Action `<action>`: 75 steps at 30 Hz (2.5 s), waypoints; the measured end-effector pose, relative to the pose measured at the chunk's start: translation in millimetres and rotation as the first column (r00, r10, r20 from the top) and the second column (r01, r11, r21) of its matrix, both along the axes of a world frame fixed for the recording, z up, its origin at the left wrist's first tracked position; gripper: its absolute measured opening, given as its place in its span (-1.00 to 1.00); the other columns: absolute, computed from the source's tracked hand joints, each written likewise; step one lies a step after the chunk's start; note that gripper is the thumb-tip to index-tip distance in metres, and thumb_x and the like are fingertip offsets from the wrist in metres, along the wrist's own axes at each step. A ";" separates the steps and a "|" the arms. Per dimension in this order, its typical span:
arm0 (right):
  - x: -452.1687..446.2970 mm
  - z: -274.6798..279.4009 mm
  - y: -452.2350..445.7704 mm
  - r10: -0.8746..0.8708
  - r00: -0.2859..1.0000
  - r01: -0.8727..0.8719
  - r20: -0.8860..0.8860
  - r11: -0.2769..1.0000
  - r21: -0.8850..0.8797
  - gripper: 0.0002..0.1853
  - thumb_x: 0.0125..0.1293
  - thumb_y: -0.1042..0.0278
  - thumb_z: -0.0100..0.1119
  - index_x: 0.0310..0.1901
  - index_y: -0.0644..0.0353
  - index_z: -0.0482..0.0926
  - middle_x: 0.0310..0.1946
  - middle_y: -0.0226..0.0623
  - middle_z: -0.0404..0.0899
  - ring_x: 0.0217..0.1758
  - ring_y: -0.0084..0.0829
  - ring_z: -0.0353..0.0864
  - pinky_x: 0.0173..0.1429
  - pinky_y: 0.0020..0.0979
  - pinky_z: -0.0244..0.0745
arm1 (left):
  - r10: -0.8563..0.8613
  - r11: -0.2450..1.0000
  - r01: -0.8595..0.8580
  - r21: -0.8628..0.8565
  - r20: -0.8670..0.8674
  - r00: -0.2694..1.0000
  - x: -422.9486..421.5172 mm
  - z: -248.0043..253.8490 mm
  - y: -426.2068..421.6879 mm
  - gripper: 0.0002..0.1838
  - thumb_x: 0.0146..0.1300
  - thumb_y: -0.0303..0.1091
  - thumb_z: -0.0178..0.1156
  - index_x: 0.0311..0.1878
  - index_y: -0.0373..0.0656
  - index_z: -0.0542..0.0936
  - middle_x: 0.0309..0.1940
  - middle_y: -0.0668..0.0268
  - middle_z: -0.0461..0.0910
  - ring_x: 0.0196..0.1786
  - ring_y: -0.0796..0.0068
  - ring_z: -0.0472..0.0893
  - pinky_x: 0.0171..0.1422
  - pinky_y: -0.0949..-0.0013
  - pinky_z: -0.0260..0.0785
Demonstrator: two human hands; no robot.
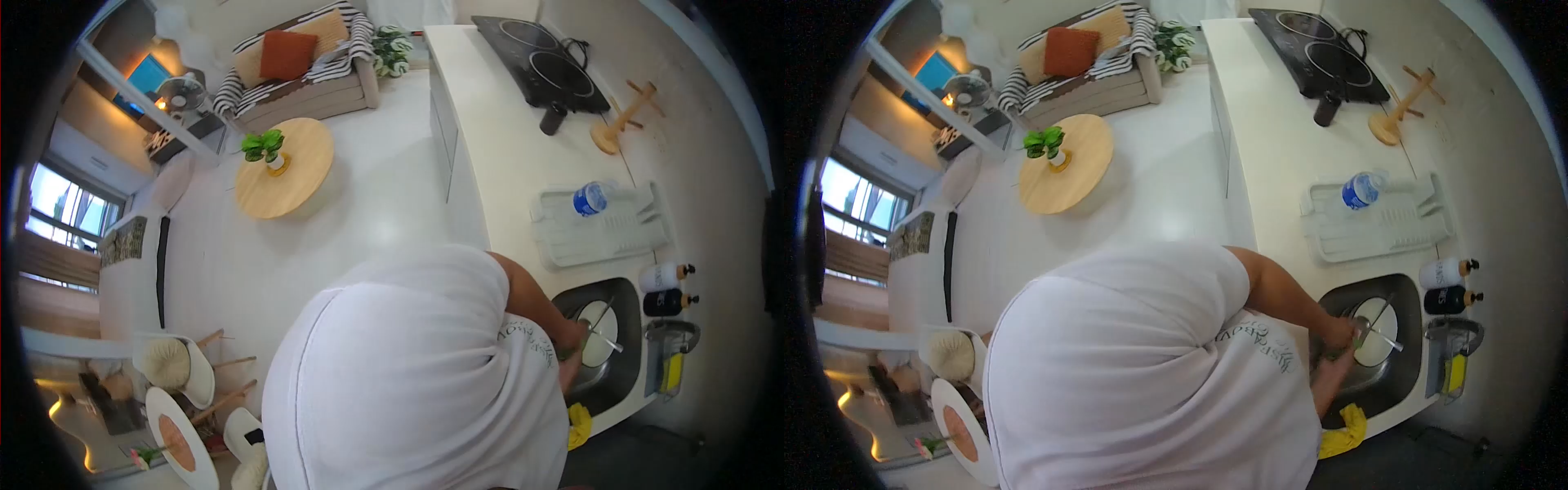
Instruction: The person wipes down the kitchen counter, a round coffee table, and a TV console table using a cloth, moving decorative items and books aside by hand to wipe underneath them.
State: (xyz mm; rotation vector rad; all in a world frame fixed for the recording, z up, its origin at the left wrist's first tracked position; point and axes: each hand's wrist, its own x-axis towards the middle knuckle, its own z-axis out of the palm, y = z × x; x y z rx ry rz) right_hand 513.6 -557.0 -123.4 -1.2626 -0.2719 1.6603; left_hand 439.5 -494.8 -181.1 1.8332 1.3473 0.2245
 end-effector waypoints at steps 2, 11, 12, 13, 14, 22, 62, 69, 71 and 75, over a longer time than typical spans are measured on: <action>-10.3 3.7 -2.1 0.067 0.989 -0.069 0.128 0.998 0.010 -0.53 0.36 0.00 -0.05 0.11 0.22 0.41 0.06 -0.17 0.46 0.02 -0.25 0.51 -0.03 -0.18 0.45 | 0.154 0.971 -0.134 -0.200 0.088 0.984 2.4 -1.5 6.0 -0.40 0.05 -0.15 0.16 0.19 -0.16 0.43 0.05 -0.03 0.49 0.10 0.02 0.51 0.21 0.06 0.29; -53.8 7.4 7.2 0.291 0.681 -0.500 0.672 0.855 0.137 -0.56 0.36 0.00 -0.02 0.00 0.24 0.48 -0.10 -0.18 0.52 -0.12 -0.29 0.55 -0.11 -0.25 0.46 | 0.061 0.998 -0.061 -0.032 -0.010 0.998 -29.9 20.9 2.9 -0.52 -0.02 -0.19 0.18 0.01 -0.16 0.54 -0.11 0.04 0.58 -0.08 -0.01 0.59 -0.01 0.12 0.43; -58.9 7.4 8.9 0.293 0.633 -0.542 0.717 0.829 0.140 -0.57 0.36 0.00 -0.02 -0.02 0.24 0.49 -0.12 -0.18 0.52 -0.13 -0.30 0.55 -0.12 -0.26 0.47 | 0.044 0.999 -0.044 -0.006 -0.028 0.999 -30.7 12.3 5.4 -0.53 -0.03 -0.20 0.18 0.00 -0.16 0.55 -0.13 0.04 0.58 -0.09 0.00 0.60 -0.02 0.12 0.43; -63.4 7.1 11.3 0.286 0.592 -0.574 0.754 0.806 0.145 -0.57 0.36 0.00 -0.02 -0.03 0.24 0.49 -0.13 -0.19 0.53 -0.15 -0.30 0.55 -0.13 -0.26 0.47 | 0.035 0.999 -0.033 0.026 -0.050 0.998 -32.4 4.2 8.0 -0.54 -0.05 -0.20 0.19 -0.02 -0.15 0.56 -0.14 0.05 0.59 -0.09 0.00 0.60 -0.03 0.11 0.43; -68.7 5.9 13.2 0.283 0.554 -0.606 0.783 0.782 0.146 -0.57 0.36 0.00 -0.02 -0.04 0.25 0.50 -0.15 -0.19 0.53 -0.16 -0.30 0.56 -0.14 -0.27 0.47 | 0.026 0.998 -0.021 0.063 -0.080 0.996 -29.8 -7.3 10.7 -0.54 -0.06 -0.21 0.19 -0.03 -0.15 0.56 -0.15 0.05 0.59 -0.10 0.01 0.60 -0.04 0.11 0.44; -75.9 8.3 23.8 0.166 0.271 -0.782 0.948 0.612 0.116 -0.58 0.36 -0.01 0.01 -0.14 0.26 0.56 -0.29 -0.20 0.59 -0.29 -0.34 0.59 -0.21 -0.33 0.48 | 0.237 0.971 -0.239 -0.007 0.156 0.959 -69.8 43.5 -8.0 -0.68 -0.20 -0.26 0.29 -0.29 -0.14 0.64 -0.37 0.15 0.63 -0.19 0.14 0.62 -0.14 0.16 0.44; -719.4 64.0 -95.2 0.817 0.364 -0.919 0.447 0.237 0.316 -0.64 0.40 0.17 -0.01 0.09 0.21 0.48 -0.09 -0.33 0.54 -0.04 -0.50 0.52 0.02 -0.41 0.46 | 0.792 -0.035 -0.996 -0.080 0.605 -0.077 -771.6 128.1 -341.2 -0.71 0.25 -0.16 0.18 -0.19 -0.22 0.60 -0.32 0.36 0.60 -0.25 0.57 0.51 -0.13 0.42 0.34; -864.0 -5.0 7.5 0.826 0.287 -0.957 0.485 0.222 0.189 -0.67 0.40 0.22 -0.03 0.08 0.22 0.46 -0.13 -0.36 0.55 -0.06 -0.51 0.53 0.02 -0.37 0.46 | 0.904 -0.188 -0.982 0.028 0.397 -0.161 -908.7 46.6 -328.0 -0.83 0.21 -0.32 0.20 -0.29 -0.25 0.60 -0.43 0.37 0.59 -0.35 0.63 0.48 -0.28 0.48 0.33; -896.3 -29.1 21.3 0.856 0.231 -0.973 0.463 0.195 0.124 -0.69 0.37 0.27 -0.01 0.04 0.26 0.50 -0.19 -0.34 0.57 -0.13 -0.51 0.54 -0.08 -0.40 0.50 | 0.892 -0.256 -0.948 -0.189 0.332 -0.307 -923.3 13.0 -317.6 -0.92 0.15 -0.39 0.22 -0.38 -0.18 0.56 -0.52 0.44 0.50 -0.42 0.64 0.44 -0.35 0.49 0.32; -960.3 -78.4 44.1 0.885 0.044 -0.999 0.464 0.053 -0.006 -0.71 0.28 0.42 -0.06 -0.01 0.21 0.54 -0.30 -0.37 0.58 -0.26 -0.49 0.55 -0.19 -0.41 0.49 | 0.821 -0.402 -0.851 -0.339 0.278 -0.499 -955.7 -27.8 -303.1 -0.89 0.09 -0.43 0.25 -0.44 -0.10 0.49 -0.57 0.51 0.40 -0.49 0.68 0.39 -0.42 0.54 0.25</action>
